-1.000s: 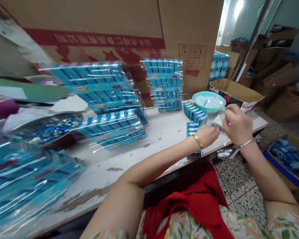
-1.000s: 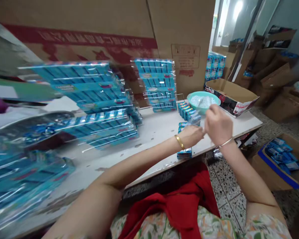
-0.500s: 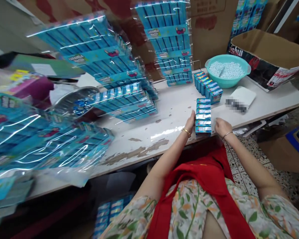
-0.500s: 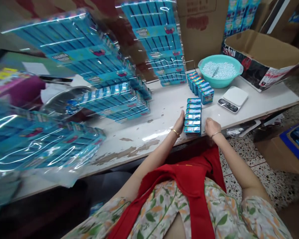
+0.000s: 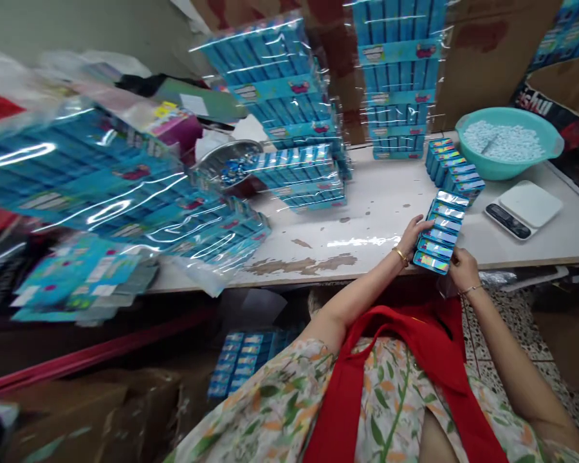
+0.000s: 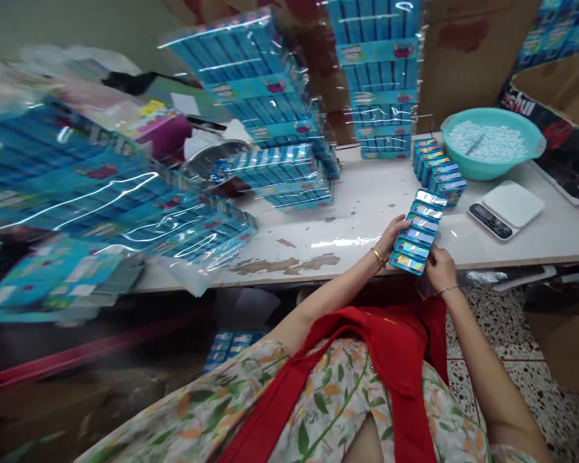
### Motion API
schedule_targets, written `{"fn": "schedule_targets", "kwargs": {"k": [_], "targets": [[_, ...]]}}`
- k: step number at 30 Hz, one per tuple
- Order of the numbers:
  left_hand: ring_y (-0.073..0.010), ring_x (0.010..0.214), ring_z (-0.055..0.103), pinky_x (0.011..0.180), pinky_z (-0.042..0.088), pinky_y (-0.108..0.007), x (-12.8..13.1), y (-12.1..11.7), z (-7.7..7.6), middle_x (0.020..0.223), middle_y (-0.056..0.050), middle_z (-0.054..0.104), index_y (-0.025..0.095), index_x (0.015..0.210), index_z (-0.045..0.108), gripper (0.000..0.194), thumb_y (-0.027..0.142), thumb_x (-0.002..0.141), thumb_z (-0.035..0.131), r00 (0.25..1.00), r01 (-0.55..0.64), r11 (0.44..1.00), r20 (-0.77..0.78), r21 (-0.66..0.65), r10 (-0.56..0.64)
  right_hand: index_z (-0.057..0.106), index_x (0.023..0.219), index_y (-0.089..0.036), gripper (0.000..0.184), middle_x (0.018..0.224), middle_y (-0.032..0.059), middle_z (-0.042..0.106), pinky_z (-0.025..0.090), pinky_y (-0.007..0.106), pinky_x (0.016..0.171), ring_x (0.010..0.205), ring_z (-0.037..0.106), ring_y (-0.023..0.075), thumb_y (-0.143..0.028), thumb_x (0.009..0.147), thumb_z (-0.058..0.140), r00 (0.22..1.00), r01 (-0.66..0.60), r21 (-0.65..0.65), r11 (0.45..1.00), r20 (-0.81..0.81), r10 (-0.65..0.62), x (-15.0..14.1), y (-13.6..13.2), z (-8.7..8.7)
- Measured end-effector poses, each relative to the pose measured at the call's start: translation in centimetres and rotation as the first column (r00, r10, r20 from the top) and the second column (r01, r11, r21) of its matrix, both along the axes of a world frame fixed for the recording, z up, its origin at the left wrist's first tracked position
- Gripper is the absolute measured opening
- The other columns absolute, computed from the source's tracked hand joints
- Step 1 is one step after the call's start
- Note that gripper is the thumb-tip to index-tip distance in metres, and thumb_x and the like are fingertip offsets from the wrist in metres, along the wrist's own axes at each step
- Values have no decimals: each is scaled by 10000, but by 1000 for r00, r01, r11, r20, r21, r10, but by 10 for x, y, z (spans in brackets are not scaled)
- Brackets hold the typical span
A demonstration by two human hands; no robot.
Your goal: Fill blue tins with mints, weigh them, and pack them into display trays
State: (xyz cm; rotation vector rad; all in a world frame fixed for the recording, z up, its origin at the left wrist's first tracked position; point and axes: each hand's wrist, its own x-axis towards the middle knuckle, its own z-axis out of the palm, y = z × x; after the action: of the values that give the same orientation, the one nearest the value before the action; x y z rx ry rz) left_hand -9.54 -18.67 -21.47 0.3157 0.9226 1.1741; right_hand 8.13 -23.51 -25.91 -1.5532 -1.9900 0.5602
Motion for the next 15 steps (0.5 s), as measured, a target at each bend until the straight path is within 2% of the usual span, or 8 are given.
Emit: {"fn": "schedule_targets", "kwargs": {"k": [1,3,5,7,9,10,12,15], "targets": [[-180,759,694,787,537,-298,-9,-4,5,900,-39,736,159,1194,608,639,282,624,869,999,22,998,39,56,-25,484,700,-245,116,763,108,687,424,350,670,730,573,252,-297,803,488,999,-20,43,999,30,19,-3,-1,11],[-194,759,707,783,560,-311,-33,-17,19,903,-61,749,147,1094,648,557,364,619,845,988,53,992,141,115,-69,469,680,-235,135,984,133,757,431,359,708,775,582,243,-228,810,509,989,-90,134,987,129,73,-12,0,39],[-203,739,715,767,580,-322,-65,-36,36,868,-71,755,140,1021,669,488,428,651,803,974,61,995,211,78,-76,533,721,-211,102,1284,125,722,431,376,756,856,597,248,-162,810,526,958,-161,198,967,268,105,-28,6,72],[-195,697,711,727,589,-319,-103,-59,53,800,-53,747,153,975,670,417,451,698,759,974,16,1000,228,3,-17,629,832,-181,112,1383,114,677,412,397,783,944,603,276,-137,842,526,906,-222,203,954,405,124,-53,16,99],[-183,654,700,684,587,-305,-140,-87,65,747,-32,734,167,937,665,360,454,731,731,977,-102,994,184,-38,107,684,951,-151,210,1377,127,677,394,411,820,1015,602,298,-116,892,485,848,-293,154,944,497,183,-87,25,114],[-186,663,706,685,591,-308,-158,-102,69,758,-29,741,170,946,667,354,452,739,723,973,-177,983,142,-40,181,696,998,-140,259,1352,138,687,388,417,844,1036,600,302,-105,918,452,819,-336,113,935,525,231,-106,29,115],[-221,726,735,713,610,-346,-187,-133,72,829,-42,768,171,990,677,392,465,733,714,957,-285,958,54,-32,287,704,1062,-126,344,1263,157,718,385,428,899,1072,599,305,-83,957,379,754,-421,-9,907,552,356,-141,32,106],[-245,758,749,727,627,-378,-213,-177,65,871,-48,785,171,992,688,431,459,675,738,938,-347,937,-37,-48,346,688,1141,-102,363,1231,183,713,413,447,975,1173,585,318,-63,951,382,697,-472,-208,856,507,507,-173,25,72]]}}
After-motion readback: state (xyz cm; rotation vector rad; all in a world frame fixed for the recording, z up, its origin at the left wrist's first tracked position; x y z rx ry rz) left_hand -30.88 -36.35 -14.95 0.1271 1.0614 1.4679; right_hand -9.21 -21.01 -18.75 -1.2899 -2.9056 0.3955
